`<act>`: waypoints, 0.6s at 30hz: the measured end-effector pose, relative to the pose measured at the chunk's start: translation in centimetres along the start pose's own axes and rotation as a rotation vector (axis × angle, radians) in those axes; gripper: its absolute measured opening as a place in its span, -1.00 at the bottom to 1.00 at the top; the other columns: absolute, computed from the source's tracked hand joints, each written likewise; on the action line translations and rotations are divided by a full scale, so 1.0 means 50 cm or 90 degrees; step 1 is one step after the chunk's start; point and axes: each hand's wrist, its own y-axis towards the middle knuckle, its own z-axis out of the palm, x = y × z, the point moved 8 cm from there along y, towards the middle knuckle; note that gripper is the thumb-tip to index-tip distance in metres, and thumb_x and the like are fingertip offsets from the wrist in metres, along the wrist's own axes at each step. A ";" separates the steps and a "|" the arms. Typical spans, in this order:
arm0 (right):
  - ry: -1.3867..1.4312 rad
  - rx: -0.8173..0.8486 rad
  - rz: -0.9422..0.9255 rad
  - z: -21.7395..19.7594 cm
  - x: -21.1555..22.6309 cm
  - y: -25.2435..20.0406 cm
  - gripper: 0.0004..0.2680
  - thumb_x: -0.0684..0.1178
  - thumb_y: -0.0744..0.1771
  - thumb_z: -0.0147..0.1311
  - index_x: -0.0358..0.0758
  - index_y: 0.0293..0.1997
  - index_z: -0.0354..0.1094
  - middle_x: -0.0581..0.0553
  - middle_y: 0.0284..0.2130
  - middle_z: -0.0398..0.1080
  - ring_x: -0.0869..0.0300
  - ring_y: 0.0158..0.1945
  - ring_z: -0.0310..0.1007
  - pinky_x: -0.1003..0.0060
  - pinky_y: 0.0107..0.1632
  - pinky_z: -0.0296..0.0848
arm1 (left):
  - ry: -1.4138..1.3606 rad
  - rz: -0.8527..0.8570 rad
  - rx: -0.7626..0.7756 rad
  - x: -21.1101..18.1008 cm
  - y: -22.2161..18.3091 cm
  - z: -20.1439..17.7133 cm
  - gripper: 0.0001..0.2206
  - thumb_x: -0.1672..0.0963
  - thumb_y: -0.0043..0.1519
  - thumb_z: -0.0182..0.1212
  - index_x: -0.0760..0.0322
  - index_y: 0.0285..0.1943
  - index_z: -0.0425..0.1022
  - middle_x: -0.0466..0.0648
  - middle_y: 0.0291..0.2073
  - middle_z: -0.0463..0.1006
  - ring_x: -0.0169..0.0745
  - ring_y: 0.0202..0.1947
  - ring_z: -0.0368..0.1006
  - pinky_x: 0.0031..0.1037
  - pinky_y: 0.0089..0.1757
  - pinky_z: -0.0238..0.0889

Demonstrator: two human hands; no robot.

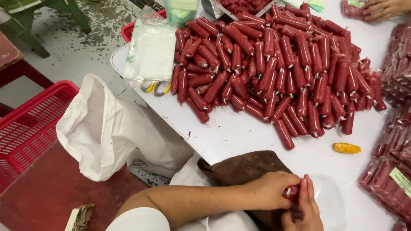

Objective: The person counts and places processed red sausages into small plastic bags, adds a green label, and seals the bags.

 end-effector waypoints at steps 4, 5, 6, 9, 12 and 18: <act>0.037 -0.019 0.030 -0.027 0.025 0.000 -0.27 -0.21 0.06 0.00 -0.06 0.48 0.06 -0.05 0.44 0.16 0.20 0.03 0.42 0.39 -0.23 0.41 | -0.177 -0.234 0.114 -0.024 -0.018 -0.024 -0.23 0.14 -0.13 0.21 0.02 0.42 0.22 0.01 0.06 0.48 -0.10 0.02 0.39 -0.48 0.02 0.22; 0.084 -0.036 0.044 -0.036 0.036 0.003 -0.28 -0.29 0.06 -0.03 -0.10 0.46 0.10 -0.06 0.42 0.18 0.29 -0.03 0.40 0.47 -0.40 0.38 | -0.246 -0.282 0.178 -0.042 -0.034 -0.023 -0.10 0.25 -0.08 0.09 -0.04 0.59 0.01 0.06 0.16 0.39 -0.07 0.08 0.30 -0.50 0.01 0.17; 0.086 -0.034 0.048 -0.034 0.040 -0.001 -0.28 -0.29 0.06 -0.03 -0.10 0.46 0.10 -0.06 0.42 0.18 0.29 -0.03 0.40 0.47 -0.40 0.38 | -0.246 -0.286 0.180 -0.042 -0.032 -0.017 -0.10 0.25 -0.08 0.09 -0.04 0.59 0.01 0.06 0.16 0.39 -0.07 0.08 0.30 -0.50 0.01 0.17; 0.050 -0.044 -0.004 -0.033 0.060 -0.005 -0.29 -0.26 0.07 -0.04 -0.09 0.47 0.10 -0.10 0.44 0.17 0.15 0.24 0.33 0.35 0.09 0.36 | -0.092 -0.115 0.162 -0.077 -0.017 -0.012 -0.51 0.31 -0.01 -0.05 0.37 0.19 0.21 0.19 -0.16 0.49 0.14 -0.15 0.47 -0.22 -0.21 0.31; 0.091 -0.022 -0.015 -0.032 0.071 -0.002 -0.32 -0.34 0.10 -0.03 -0.17 0.45 0.10 -0.13 0.45 0.13 0.15 0.40 0.21 0.40 0.01 0.39 | -0.022 -0.161 0.140 -0.075 -0.014 -0.016 -0.48 0.24 0.09 0.09 0.36 0.31 0.24 0.14 0.04 0.46 0.09 0.03 0.46 -0.30 -0.02 0.34; 0.128 0.051 0.086 -0.036 0.077 0.005 -0.33 -0.31 0.10 -0.01 -0.09 0.43 0.12 -0.08 0.44 0.14 0.19 0.49 0.08 0.43 0.12 0.31 | -0.740 -0.234 0.211 0.017 -0.025 0.064 -0.19 0.41 -0.04 -0.14 0.11 0.50 0.17 -0.16 -0.15 0.39 -0.46 -0.18 0.28 -0.74 -0.23 0.18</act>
